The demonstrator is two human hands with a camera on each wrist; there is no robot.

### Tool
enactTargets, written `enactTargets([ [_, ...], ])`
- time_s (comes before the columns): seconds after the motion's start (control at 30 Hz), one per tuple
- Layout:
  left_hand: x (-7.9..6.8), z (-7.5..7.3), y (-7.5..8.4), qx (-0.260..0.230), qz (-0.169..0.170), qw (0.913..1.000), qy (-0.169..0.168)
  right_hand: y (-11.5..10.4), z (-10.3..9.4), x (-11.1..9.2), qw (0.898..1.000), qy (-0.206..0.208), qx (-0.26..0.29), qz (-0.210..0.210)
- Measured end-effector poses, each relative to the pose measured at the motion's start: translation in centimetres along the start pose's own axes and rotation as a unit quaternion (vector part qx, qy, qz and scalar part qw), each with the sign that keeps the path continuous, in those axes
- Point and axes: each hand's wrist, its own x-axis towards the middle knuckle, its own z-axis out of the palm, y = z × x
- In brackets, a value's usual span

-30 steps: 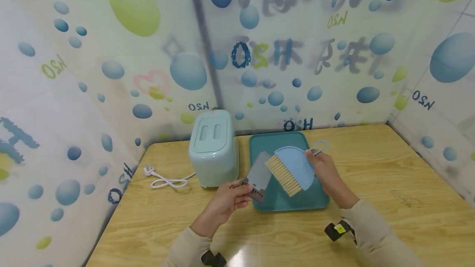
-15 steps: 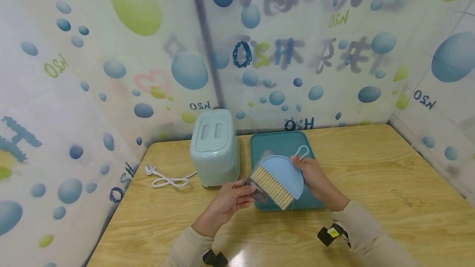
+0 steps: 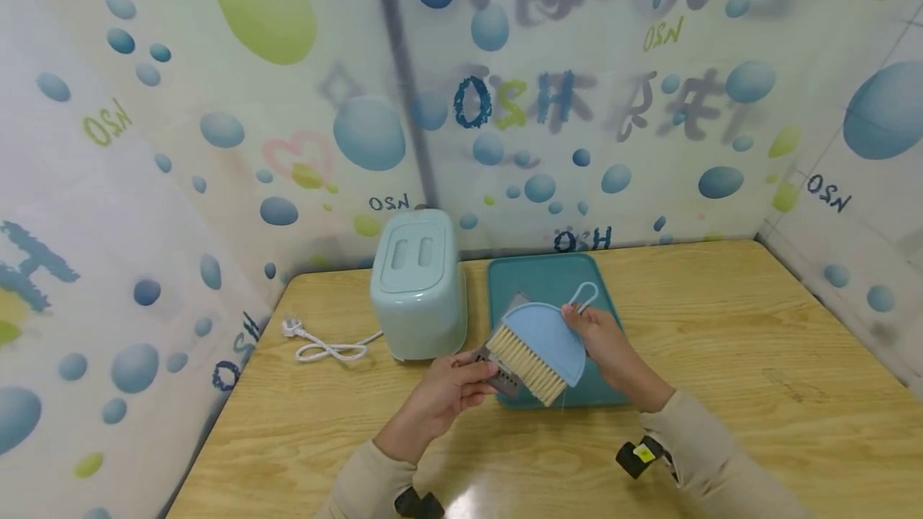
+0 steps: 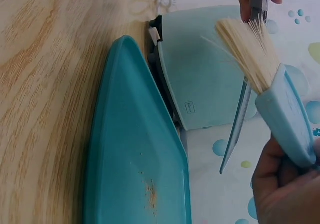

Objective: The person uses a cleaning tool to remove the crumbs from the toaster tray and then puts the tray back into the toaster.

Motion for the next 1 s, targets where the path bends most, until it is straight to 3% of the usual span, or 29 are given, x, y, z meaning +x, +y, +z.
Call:
enactTargets([
  [0.23, -0.2, -0.1, 0.1, 0.001, -0.001, 1.0000, -0.002, 0.3, -0.2, 0.2, 0.999, 0.040, -0.031, -0.014],
  [0.67, -0.7, -0.2, -0.1, 0.013, -0.002, 0.9999, 0.000, 1.1, -1.6, 1.0, 0.994, 0.071, -0.077, -0.045],
  [1.0, -1.5, -0.7, 0.6, 0.009, 0.006, 0.9997, -0.023, 1.2, -3.1, 1.5, 0.982, 0.099, -0.143, -0.074],
])
